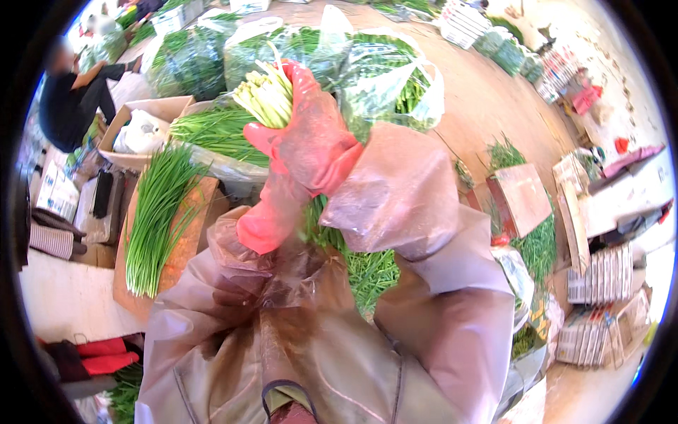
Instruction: The person gathers bundles of green onions by hand, secures them with red string by wrapping it several times, and places the finished bundles into a large plastic bag.
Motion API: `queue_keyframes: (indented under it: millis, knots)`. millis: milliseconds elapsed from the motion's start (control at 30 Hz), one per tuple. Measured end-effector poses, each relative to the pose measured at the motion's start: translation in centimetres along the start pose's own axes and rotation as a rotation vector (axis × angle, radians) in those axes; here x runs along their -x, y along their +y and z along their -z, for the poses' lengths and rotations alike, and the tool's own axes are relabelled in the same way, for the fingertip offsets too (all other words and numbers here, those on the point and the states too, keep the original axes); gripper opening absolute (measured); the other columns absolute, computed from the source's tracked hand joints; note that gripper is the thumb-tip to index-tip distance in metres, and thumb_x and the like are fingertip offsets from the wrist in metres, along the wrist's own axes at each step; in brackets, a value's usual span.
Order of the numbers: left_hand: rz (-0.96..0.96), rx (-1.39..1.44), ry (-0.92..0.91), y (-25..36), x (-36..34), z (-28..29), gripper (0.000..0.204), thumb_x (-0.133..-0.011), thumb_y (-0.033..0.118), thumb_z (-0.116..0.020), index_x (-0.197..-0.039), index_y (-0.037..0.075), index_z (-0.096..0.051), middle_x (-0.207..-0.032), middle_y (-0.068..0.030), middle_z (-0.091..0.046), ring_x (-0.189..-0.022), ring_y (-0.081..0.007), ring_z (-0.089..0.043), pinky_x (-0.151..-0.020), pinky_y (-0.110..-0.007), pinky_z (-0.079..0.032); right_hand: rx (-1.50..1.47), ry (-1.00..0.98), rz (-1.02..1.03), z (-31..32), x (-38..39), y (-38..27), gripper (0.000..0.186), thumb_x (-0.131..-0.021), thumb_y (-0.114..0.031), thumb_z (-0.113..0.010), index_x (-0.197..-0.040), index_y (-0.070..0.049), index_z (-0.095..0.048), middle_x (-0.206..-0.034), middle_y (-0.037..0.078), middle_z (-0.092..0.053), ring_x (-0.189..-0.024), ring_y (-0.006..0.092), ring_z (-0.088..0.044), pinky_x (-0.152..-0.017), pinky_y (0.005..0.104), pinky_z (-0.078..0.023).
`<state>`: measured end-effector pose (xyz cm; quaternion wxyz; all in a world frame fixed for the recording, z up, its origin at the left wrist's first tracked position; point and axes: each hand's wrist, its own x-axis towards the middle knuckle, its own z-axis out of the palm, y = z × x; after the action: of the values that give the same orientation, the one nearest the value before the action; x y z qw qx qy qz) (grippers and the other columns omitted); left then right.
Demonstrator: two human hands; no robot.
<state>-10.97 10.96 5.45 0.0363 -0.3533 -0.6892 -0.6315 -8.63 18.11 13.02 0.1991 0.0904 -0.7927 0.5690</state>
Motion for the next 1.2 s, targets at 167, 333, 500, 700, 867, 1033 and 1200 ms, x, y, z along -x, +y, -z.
queue_keyframes:
  millis: [167,333,500,700,867,1033,1200]
  knots:
    - [0.323,0.745,-0.134,-2.2,4.9,1.0,0.056,-0.069,0.018,-0.062,-0.117,0.004,-0.037,-0.102,-0.0074,-0.051,-0.094,-0.0192,-0.049,-0.081,-0.032,-0.039,0.040,-0.340,-0.150,-0.8,0.4,-1.2,0.098,-0.057,0.002,-0.070,-0.131,-0.008,-0.007,-0.122,0.011,-0.032,-0.104,0.0157,-0.039,-0.084,0.0308,-0.038]
    - [0.416,1.189,-0.311,-2.1,7.6,3.5,0.048,-0.071,0.013,-0.059,-0.115,0.004,-0.040,-0.101,-0.0058,-0.052,-0.094,-0.0181,-0.049,-0.082,-0.032,-0.039,0.043,-0.339,0.225,-2.4,-0.3,0.8,0.105,-0.054,-0.004,-0.074,-0.132,-0.010,-0.004,-0.129,0.012,-0.023,-0.111,0.0190,-0.035,-0.092,0.0330,-0.031]
    - [0.457,1.334,-0.103,0.7,7.0,3.8,0.048,-0.070,0.016,-0.061,-0.111,0.003,-0.042,-0.098,-0.0060,-0.053,-0.091,-0.0182,-0.051,-0.080,-0.033,-0.040,0.241,-0.387,0.331,-3.0,-1.2,1.7,0.075,-0.063,-0.009,-0.069,-0.124,-0.005,-0.027,-0.120,0.015,-0.038,-0.109,0.0226,-0.039,-0.091,0.0340,-0.032]
    - [0.540,1.230,-0.080,-0.5,8.0,6.5,0.046,-0.068,0.018,-0.061,-0.107,0.001,-0.043,-0.090,-0.0104,-0.055,-0.080,-0.0214,-0.055,-0.072,-0.033,-0.045,-0.007,-0.124,0.298,-6.1,-2.0,1.1,0.050,-0.071,-0.008,-0.060,-0.114,0.002,-0.036,-0.103,0.012,-0.044,-0.093,0.0174,-0.046,-0.078,0.0246,-0.038]
    - [0.564,1.254,-0.011,-3.2,9.8,7.8,0.058,-0.073,0.032,-0.059,-0.116,0.000,-0.036,-0.112,-0.0139,-0.047,-0.098,-0.0233,-0.049,-0.084,-0.035,-0.040,-0.450,-0.749,-0.092,-6.9,-5.0,1.6,0.057,-0.074,0.000,-0.055,-0.124,-0.004,-0.028,-0.100,0.006,-0.047,-0.085,0.0099,-0.047,-0.075,0.0200,-0.041]
    - [0.594,1.355,-0.018,-3.0,10.0,7.8,0.061,-0.076,0.033,-0.056,-0.121,0.002,-0.032,-0.115,-0.0121,-0.045,-0.099,-0.0235,-0.049,-0.085,-0.037,-0.040,-0.511,-0.158,0.235,-9.3,-3.5,2.2,0.058,-0.079,0.000,-0.047,-0.129,-0.006,-0.018,-0.099,0.006,-0.047,-0.073,0.0066,-0.046,-0.064,0.0198,-0.041]
    - [0.608,1.436,0.109,-4.8,11.2,8.8,0.064,-0.076,0.033,-0.055,-0.126,0.004,-0.026,-0.118,-0.0108,-0.043,-0.102,-0.0236,-0.047,-0.087,-0.039,-0.039,-0.613,-0.269,0.044,-11.4,-4.8,3.3,0.042,-0.082,-0.006,-0.044,-0.122,0.000,-0.030,-0.088,0.006,-0.054,-0.070,0.0079,-0.049,-0.058,0.0192,-0.042]
